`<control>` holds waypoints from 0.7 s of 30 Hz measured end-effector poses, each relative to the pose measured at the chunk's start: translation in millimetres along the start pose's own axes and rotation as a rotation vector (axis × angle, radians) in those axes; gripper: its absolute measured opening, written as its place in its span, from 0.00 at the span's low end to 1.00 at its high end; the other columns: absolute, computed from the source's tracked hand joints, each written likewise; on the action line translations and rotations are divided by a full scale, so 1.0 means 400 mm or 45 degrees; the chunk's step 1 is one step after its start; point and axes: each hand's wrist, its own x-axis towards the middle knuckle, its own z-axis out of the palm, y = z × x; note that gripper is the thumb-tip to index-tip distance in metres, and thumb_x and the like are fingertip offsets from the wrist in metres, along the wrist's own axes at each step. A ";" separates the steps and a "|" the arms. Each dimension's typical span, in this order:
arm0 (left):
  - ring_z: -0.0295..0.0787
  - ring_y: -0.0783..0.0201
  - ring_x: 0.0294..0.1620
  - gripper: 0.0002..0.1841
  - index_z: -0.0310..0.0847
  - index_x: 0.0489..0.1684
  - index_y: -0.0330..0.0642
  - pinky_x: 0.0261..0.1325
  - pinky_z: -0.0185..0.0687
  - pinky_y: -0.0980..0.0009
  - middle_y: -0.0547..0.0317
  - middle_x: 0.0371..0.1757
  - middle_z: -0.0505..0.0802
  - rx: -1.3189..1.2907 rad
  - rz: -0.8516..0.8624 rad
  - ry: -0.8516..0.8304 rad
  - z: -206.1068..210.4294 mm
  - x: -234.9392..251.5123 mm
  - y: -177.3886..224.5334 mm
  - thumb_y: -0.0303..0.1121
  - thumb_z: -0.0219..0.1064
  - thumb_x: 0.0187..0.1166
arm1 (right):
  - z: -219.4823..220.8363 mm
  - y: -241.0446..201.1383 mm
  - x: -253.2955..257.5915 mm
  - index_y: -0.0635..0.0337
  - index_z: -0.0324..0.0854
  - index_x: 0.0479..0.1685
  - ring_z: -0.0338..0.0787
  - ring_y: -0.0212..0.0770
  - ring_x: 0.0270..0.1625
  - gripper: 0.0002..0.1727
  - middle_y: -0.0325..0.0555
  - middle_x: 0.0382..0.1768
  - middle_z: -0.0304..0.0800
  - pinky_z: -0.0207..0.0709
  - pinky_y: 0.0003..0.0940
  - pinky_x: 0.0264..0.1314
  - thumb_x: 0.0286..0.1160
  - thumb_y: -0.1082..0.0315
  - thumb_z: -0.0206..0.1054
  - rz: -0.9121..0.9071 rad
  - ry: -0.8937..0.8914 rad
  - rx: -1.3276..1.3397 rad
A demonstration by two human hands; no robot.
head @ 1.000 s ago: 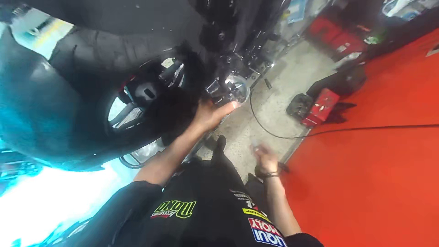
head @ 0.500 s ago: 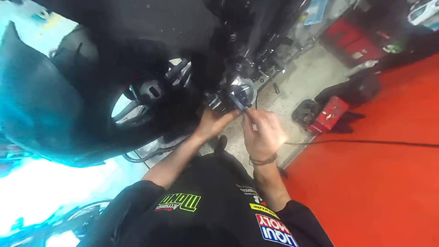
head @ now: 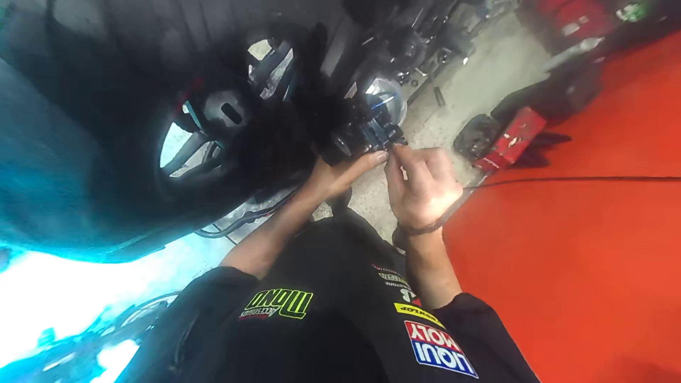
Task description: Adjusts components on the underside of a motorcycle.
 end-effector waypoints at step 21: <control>0.94 0.60 0.30 0.19 0.91 0.44 0.39 0.35 0.94 0.60 0.53 0.35 0.96 -0.217 -0.101 0.173 -0.030 -0.031 0.010 0.36 0.88 0.59 | -0.046 0.027 0.114 0.55 0.83 0.69 0.78 0.55 0.75 0.30 0.54 0.70 0.82 0.69 0.57 0.77 0.66 0.55 0.80 -0.309 -0.421 0.330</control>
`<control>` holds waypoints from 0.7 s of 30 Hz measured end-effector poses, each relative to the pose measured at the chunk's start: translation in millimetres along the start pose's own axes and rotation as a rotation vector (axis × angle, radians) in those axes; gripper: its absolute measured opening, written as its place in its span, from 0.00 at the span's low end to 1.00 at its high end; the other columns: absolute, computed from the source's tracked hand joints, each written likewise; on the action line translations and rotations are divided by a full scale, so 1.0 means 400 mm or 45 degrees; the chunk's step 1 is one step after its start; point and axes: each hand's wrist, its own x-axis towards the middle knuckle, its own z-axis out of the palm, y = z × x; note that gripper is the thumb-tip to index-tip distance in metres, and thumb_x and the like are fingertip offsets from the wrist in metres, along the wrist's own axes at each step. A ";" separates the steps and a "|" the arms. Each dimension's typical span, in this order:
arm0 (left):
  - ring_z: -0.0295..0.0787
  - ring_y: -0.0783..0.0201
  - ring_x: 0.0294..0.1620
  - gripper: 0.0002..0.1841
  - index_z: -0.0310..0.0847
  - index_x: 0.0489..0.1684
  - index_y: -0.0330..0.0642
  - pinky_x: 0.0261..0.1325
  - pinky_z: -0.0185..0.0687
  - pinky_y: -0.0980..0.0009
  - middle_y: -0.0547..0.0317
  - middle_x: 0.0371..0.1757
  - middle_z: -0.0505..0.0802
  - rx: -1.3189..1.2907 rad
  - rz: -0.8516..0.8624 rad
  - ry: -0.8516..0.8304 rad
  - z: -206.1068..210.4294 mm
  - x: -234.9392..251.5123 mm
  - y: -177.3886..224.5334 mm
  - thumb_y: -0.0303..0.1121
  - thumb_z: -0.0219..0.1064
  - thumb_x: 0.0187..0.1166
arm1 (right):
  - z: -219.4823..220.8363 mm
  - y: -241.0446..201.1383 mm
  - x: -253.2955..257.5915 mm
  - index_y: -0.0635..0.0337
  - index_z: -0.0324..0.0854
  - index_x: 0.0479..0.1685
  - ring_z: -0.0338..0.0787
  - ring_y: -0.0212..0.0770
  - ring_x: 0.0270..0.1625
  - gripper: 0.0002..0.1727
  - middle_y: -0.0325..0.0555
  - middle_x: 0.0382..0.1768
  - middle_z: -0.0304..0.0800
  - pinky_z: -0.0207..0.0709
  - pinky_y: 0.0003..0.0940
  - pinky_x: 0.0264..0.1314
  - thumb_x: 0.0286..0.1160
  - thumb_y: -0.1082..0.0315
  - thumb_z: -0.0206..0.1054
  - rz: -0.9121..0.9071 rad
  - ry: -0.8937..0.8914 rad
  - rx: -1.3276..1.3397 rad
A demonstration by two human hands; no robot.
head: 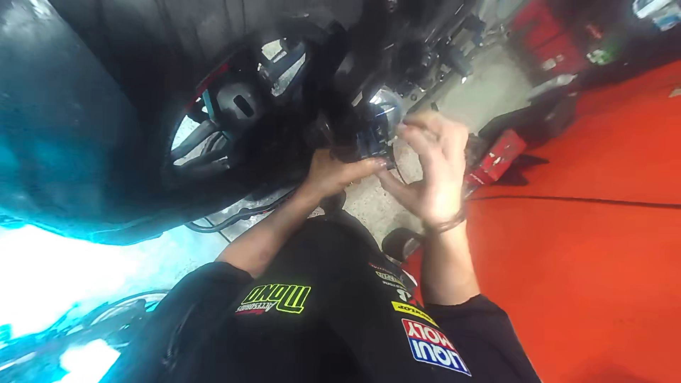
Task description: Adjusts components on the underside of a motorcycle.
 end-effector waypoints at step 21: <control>0.92 0.58 0.55 0.30 0.81 0.62 0.42 0.62 0.89 0.54 0.54 0.55 0.93 -0.412 0.186 -0.274 -0.115 -0.035 -0.126 0.32 0.87 0.59 | 0.156 0.017 0.035 0.55 0.88 0.62 0.71 0.54 0.84 0.34 0.64 0.82 0.69 0.71 0.48 0.85 0.43 0.64 0.85 0.107 -0.355 1.069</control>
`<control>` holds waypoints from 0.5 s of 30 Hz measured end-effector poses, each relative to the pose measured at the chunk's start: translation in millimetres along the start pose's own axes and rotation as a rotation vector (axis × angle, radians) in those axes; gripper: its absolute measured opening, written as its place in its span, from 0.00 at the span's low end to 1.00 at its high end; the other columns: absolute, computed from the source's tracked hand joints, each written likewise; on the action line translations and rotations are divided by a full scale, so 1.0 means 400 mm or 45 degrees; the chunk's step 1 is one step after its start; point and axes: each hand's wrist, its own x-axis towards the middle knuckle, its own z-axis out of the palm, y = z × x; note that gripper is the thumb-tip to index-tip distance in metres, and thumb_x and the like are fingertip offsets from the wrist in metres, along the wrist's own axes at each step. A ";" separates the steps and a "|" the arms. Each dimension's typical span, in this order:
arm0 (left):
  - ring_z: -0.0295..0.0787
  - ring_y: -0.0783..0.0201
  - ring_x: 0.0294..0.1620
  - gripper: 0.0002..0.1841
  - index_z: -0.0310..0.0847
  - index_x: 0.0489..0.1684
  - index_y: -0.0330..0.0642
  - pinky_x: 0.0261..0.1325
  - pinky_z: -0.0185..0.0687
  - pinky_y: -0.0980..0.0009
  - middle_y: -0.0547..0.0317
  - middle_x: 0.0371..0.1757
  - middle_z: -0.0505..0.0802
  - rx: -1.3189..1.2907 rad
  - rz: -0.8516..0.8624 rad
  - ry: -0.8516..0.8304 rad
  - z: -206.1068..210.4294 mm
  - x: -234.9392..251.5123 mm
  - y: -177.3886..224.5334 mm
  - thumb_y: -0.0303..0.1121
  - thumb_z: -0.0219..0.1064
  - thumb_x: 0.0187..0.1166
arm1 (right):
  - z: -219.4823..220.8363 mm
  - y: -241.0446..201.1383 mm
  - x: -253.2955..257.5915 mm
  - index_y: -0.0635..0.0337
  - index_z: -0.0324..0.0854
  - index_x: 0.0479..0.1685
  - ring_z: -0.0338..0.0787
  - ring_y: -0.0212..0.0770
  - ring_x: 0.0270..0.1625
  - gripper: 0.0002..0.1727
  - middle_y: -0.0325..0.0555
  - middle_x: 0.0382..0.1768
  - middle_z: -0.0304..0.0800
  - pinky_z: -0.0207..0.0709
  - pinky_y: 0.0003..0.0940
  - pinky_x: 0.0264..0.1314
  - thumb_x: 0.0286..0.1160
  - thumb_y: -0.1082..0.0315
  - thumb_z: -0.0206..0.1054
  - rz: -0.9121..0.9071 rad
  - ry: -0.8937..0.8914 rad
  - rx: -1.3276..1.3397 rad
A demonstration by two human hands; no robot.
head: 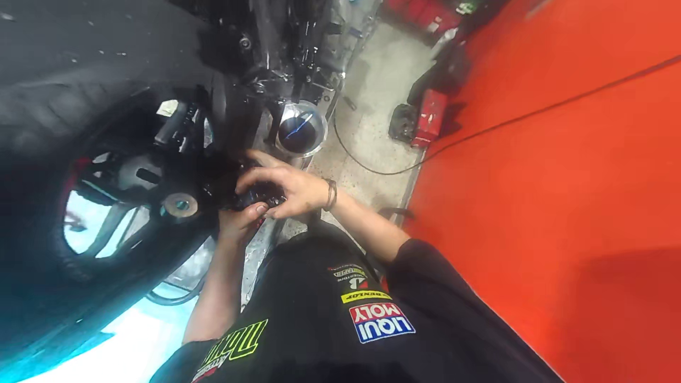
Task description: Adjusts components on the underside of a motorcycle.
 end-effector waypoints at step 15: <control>0.94 0.54 0.52 0.30 0.82 0.60 0.46 0.54 0.92 0.54 0.51 0.54 0.94 -0.108 -0.042 0.110 -0.009 -0.040 -0.019 0.40 0.87 0.57 | -0.010 0.118 -0.253 0.64 0.68 0.83 0.85 0.47 0.72 0.41 0.56 0.79 0.74 0.86 0.44 0.72 0.69 0.57 0.77 0.294 0.330 0.188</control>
